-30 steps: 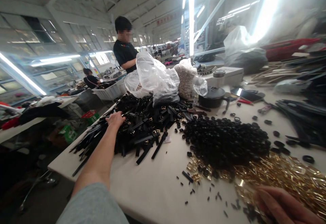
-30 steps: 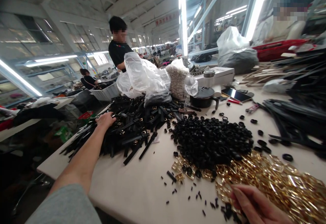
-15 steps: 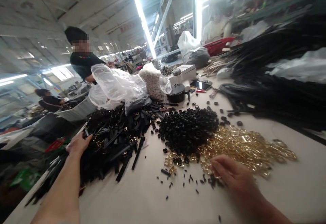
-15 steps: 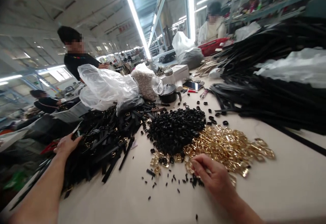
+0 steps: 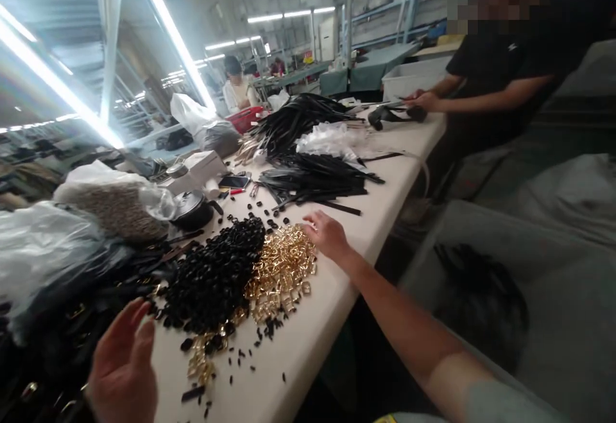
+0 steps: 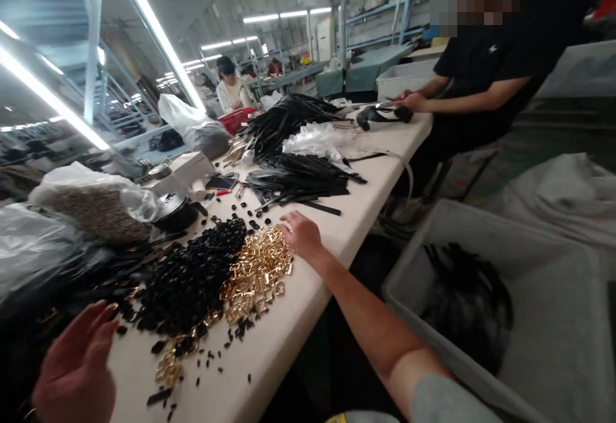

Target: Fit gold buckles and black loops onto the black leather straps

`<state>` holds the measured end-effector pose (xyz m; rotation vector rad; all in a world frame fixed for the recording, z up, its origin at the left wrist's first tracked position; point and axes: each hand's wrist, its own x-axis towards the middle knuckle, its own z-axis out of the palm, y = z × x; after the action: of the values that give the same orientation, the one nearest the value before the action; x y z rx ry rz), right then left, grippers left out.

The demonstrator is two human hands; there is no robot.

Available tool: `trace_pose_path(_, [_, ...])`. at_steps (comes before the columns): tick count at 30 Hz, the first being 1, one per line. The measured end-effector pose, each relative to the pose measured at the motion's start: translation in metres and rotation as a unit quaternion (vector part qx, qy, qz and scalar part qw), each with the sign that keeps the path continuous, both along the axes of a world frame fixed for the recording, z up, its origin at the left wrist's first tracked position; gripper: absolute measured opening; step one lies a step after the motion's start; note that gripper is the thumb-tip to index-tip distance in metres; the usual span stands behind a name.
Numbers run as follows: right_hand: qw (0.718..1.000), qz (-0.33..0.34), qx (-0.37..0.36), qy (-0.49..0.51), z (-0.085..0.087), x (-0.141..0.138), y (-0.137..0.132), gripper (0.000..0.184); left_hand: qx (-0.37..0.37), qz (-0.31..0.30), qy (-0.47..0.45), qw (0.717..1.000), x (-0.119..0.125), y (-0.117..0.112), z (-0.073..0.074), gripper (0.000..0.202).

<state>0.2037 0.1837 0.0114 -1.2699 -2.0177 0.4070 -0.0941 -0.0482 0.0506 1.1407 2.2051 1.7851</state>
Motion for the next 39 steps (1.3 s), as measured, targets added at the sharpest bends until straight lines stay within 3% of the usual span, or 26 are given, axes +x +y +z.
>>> trace_pose_path(4, [0.979, -0.103, -0.023, -0.176, 0.004, 0.036, 0.044, 0.034, 0.066, -0.093, -0.021, 0.993, 0.065, 0.039, -0.021, 0.044])
trace_pose_path(8, [0.961, -0.136, -0.057, -0.233, 0.0, 0.052, 0.063, 0.03, 0.035, -0.183, 0.006, 0.983, 0.078, 0.045, -0.045, 0.042])
trace_pose_path(11, [0.958, -0.117, -0.064, -0.254, -0.004, 0.05, 0.065, 0.03, -0.001, -0.198, -0.02, 0.98, 0.078, 0.04, -0.056, 0.042])
trace_pose_path(17, [0.958, -0.091, -0.078, -0.26, 0.002, 0.042, 0.07, 0.03, -0.003, -0.194, -0.093, 0.977, 0.095, 0.039, -0.045, 0.035])
trace_pose_path(21, [0.962, -0.094, -0.083, -0.242, 0.017, 0.041, 0.05, 0.031, -0.026, -0.208, -0.17, 0.963, 0.101, 0.043, -0.042, 0.033])
trace_pose_path(24, [0.978, -0.016, -0.088, -0.187, 0.024, 0.035, 0.01, 0.028, -0.034, -0.22, -0.253, 0.942, 0.1, 0.048, -0.044, 0.049])
trace_pose_path(26, [0.984, 0.109, -0.116, -0.083, 0.024, 0.028, -0.02, 0.023, -0.028, -0.222, -0.306, 0.926, 0.1, 0.051, -0.045, 0.059])
trace_pose_path(28, [0.966, 0.215, -0.145, 0.003, 0.021, 0.02, -0.045, 0.019, -0.02, -0.224, -0.353, 0.908, 0.1, 0.051, -0.043, 0.063])
trace_pose_path(30, [0.947, 0.274, -0.165, 0.037, 0.018, 0.013, -0.061, 0.017, -0.015, -0.228, -0.385, 0.894, 0.1, 0.051, -0.04, 0.06])
trace_pose_path(34, [0.932, 0.305, -0.189, 0.053, 0.013, 0.003, -0.07, 0.016, -0.017, -0.217, -0.42, 0.881, 0.1, 0.048, -0.035, 0.042])
trace_pose_path(39, [0.915, 0.33, -0.222, 0.064, 0.012, -0.003, -0.077, 0.013, -0.037, -0.2, -0.444, 0.872, 0.099, 0.048, -0.033, 0.038])
